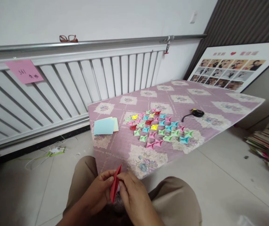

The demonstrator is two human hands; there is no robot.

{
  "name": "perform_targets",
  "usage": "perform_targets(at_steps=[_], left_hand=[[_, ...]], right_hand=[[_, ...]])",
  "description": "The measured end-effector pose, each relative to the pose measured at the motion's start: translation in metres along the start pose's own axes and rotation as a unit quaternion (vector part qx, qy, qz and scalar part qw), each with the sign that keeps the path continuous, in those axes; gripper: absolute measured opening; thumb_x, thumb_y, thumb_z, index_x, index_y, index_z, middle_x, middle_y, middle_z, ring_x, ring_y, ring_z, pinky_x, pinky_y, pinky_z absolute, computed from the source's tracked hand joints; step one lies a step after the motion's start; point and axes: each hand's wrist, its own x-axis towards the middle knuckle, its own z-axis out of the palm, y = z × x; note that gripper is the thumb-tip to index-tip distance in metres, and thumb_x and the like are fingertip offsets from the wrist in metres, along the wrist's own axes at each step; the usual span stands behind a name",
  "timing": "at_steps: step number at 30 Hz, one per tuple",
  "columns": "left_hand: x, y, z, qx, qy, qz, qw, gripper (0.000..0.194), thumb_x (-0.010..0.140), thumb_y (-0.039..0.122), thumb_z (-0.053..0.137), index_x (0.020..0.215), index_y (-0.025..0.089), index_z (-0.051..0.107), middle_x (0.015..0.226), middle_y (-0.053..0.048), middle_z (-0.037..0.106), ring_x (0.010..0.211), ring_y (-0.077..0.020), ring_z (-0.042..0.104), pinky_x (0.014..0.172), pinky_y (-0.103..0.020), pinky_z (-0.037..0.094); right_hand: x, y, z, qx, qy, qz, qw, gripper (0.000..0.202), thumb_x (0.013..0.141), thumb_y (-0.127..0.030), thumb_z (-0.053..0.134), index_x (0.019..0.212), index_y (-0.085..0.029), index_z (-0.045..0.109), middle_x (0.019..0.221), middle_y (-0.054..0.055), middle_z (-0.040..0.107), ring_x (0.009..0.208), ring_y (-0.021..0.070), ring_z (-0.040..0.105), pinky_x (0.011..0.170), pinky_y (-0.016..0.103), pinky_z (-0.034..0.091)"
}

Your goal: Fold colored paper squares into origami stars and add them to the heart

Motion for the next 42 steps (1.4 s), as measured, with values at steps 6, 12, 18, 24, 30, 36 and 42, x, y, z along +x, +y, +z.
perform_targets(at_steps=[6,12,18,24,30,36,42], left_hand=[[0.000,-0.001,0.005,-0.015,-0.022,-0.046,0.999,0.032,0.068,0.022,0.080,0.095,0.011,0.067,0.087,-0.008,0.068,0.075,-0.0138,0.064,0.071,-0.023,0.047],[0.000,-0.008,0.013,0.007,-0.014,-0.088,0.996,0.035,0.065,0.027,0.081,0.092,0.012,0.065,0.076,-0.003,0.063,0.058,-0.0076,0.057,0.052,-0.016,0.040],[-0.004,-0.018,0.011,0.262,0.007,0.025,0.965,0.032,0.082,0.035,0.063,0.111,0.020,0.059,0.091,-0.004,0.062,0.073,-0.0115,0.056,0.070,-0.024,0.045],[-0.011,-0.007,0.014,0.529,-0.060,0.258,0.807,0.038,0.084,0.015,0.052,0.119,0.027,0.055,0.123,-0.007,0.051,0.082,-0.0129,0.054,0.076,-0.027,0.045],[-0.017,0.007,0.032,0.498,-0.106,0.194,0.839,0.035,0.078,0.016,0.062,0.112,0.021,0.062,0.097,-0.005,0.063,0.083,-0.0166,0.056,0.078,-0.026,0.042],[-0.017,0.018,0.047,0.345,-0.125,0.030,0.930,0.030,0.073,0.026,0.072,0.099,0.020,0.058,0.081,-0.002,0.061,0.070,-0.0139,0.056,0.065,-0.024,0.042],[-0.014,0.029,0.044,0.288,-0.164,-0.039,0.943,0.033,0.067,0.032,0.079,0.084,0.016,0.057,0.071,0.001,0.058,0.060,-0.0087,0.052,0.058,-0.020,0.038]], right_hand=[[0.001,0.001,-0.019,-0.063,-0.087,-0.040,0.993,0.030,0.083,-0.009,0.045,0.105,-0.025,0.057,0.100,0.005,0.060,0.094,0.0182,0.056,0.081,0.030,0.045],[0.002,0.005,-0.023,-0.099,-0.123,-0.013,0.987,0.013,0.084,-0.016,0.053,0.093,-0.022,0.059,0.094,0.006,0.062,0.091,0.0206,0.057,0.078,0.031,0.045],[-0.003,0.010,-0.026,-0.089,-0.114,-0.022,0.989,0.008,0.087,-0.017,0.050,0.083,-0.021,0.055,0.090,0.004,0.061,0.086,0.0175,0.057,0.074,0.027,0.043],[-0.008,0.013,-0.028,-0.037,-0.107,-0.023,0.993,0.006,0.088,-0.020,0.051,0.082,-0.022,0.052,0.086,0.001,0.062,0.080,0.0144,0.057,0.070,0.024,0.041],[-0.011,0.009,-0.031,0.049,-0.092,0.010,0.995,0.018,0.089,-0.031,0.050,0.073,-0.022,0.053,0.073,-0.001,0.061,0.069,0.0127,0.056,0.064,0.022,0.039],[-0.014,0.003,-0.031,0.253,-0.100,0.148,0.951,0.029,0.085,-0.045,0.052,0.070,-0.020,0.050,0.057,-0.005,0.050,0.053,0.0096,0.047,0.053,0.021,0.036],[-0.018,0.011,-0.022,0.391,-0.106,0.177,0.897,0.037,0.081,-0.053,0.057,0.074,-0.016,0.054,0.053,-0.005,0.050,0.047,0.0069,0.041,0.051,0.021,0.031]])
